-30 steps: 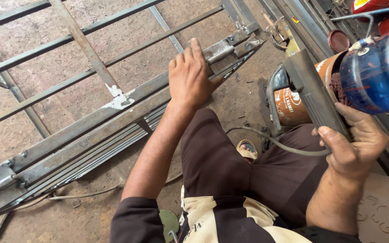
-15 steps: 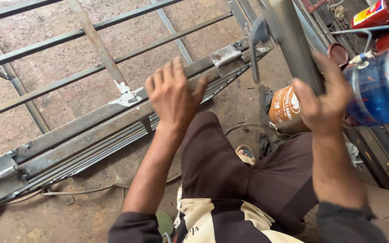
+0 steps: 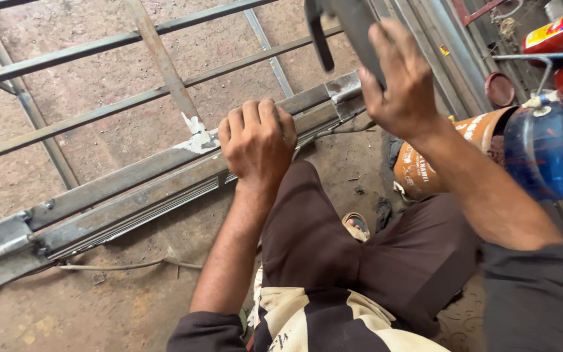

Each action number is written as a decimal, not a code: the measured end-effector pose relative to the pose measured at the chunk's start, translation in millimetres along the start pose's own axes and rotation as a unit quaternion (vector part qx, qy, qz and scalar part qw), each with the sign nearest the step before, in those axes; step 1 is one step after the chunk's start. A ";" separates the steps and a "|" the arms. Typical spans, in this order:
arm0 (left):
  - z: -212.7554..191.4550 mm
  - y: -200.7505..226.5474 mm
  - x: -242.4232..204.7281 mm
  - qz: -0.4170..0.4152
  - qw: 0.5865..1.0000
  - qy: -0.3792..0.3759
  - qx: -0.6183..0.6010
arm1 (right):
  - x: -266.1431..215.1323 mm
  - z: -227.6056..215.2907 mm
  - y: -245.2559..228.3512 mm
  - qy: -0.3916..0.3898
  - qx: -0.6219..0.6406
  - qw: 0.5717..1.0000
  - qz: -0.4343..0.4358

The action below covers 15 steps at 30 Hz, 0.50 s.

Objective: The person welds a metal frame using a welding torch, positioning a metal piece and creating sparks. They adjust the frame and continue welding different sections.

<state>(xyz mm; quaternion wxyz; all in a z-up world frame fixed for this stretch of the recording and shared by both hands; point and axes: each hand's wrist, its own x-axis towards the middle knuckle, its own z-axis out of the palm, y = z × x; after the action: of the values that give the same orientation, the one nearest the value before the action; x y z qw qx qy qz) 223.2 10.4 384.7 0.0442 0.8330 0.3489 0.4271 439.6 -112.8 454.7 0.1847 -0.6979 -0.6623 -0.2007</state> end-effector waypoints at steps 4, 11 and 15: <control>-1.1 -0.1 0.0 -0.002 1.000 -0.002 0.005 | -7.7 -4.0 9.9 -0.007 0.000 1.000 0.001; 0.9 -0.3 0.6 0.003 1.000 0.006 -0.008 | -18.9 2.5 -1.3 -0.014 -0.003 0.999 -0.035; 0.6 -1.0 2.2 0.002 1.000 -0.004 0.003 | -7.4 5.2 10.1 0.004 0.036 0.999 0.030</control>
<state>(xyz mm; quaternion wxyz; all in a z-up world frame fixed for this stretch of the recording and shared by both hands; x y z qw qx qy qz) 224.0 12.7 385.4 0.0424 0.8353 0.3484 0.4232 449.5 -117.0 446.5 0.2179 -0.7096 -0.6472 -0.1738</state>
